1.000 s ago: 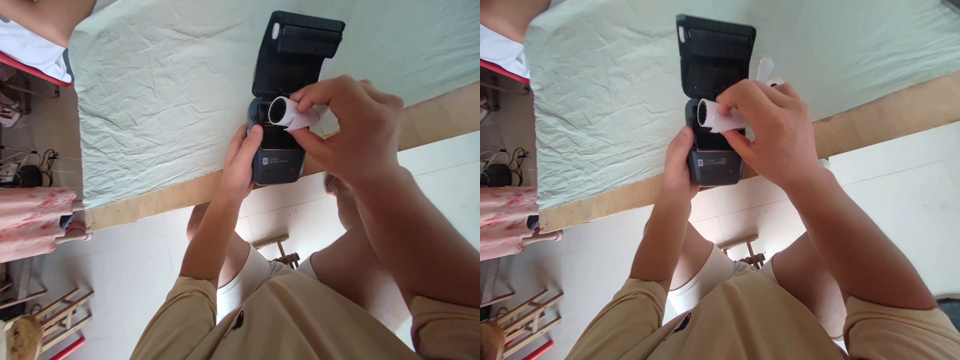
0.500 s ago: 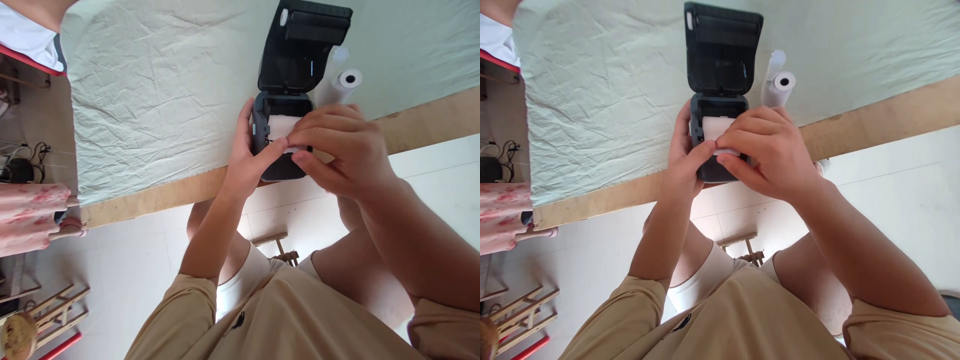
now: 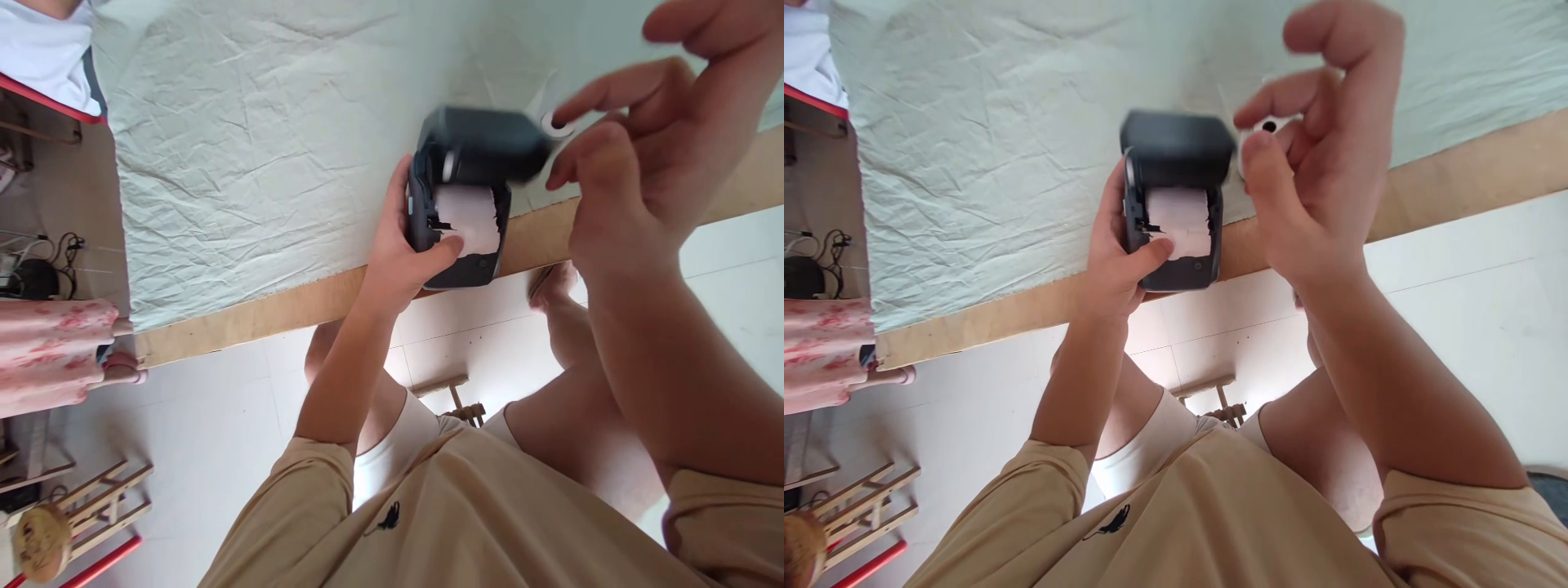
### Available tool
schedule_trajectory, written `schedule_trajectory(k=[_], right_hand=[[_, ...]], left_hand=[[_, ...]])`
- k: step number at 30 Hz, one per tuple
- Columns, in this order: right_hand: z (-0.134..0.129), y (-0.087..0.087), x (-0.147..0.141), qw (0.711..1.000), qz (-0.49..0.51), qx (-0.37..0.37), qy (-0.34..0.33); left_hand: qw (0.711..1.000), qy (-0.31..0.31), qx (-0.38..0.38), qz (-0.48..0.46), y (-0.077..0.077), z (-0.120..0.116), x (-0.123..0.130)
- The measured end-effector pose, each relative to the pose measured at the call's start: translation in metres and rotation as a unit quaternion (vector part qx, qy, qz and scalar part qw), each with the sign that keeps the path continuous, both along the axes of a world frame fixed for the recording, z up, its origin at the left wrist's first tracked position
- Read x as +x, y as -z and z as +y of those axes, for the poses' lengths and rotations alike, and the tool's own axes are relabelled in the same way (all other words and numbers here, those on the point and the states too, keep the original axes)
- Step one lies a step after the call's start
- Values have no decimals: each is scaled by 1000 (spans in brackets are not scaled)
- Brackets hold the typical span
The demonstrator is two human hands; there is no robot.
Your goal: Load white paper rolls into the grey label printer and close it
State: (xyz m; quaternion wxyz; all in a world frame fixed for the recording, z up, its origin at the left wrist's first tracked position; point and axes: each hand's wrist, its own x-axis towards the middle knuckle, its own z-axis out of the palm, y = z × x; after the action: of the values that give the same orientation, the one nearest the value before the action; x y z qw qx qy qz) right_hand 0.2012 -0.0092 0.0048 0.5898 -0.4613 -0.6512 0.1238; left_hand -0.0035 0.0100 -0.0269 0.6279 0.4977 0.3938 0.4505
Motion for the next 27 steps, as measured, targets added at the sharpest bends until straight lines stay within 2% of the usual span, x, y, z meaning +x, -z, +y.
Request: schedule_trajectory(k=[3,6,9,12,15,21,27], right_hand=[[0,11,-9,998,67,10,1],[-1,26,-8,997,34,-62,-10],[2,40,0,990,-11,-131,-57],[6,48,6,980,-8,-173,-95],[8,44,6,974,3,-198,-109],[4,21,-1,965,13,-247,-91],[8,21,0,960,39,-257,-103]], left_hand=[[1000,9,8,-12,3,0,-2],[999,12,24,-44,0,-3,-2],[998,-6,-27,-48,-9,-7,2],[996,2,-57,-63,-16,-10,5],[995,-4,-42,-93,-17,-11,6],[993,-11,-51,-107,-18,-11,7],[991,-27,-20,-131,-13,-10,12]])
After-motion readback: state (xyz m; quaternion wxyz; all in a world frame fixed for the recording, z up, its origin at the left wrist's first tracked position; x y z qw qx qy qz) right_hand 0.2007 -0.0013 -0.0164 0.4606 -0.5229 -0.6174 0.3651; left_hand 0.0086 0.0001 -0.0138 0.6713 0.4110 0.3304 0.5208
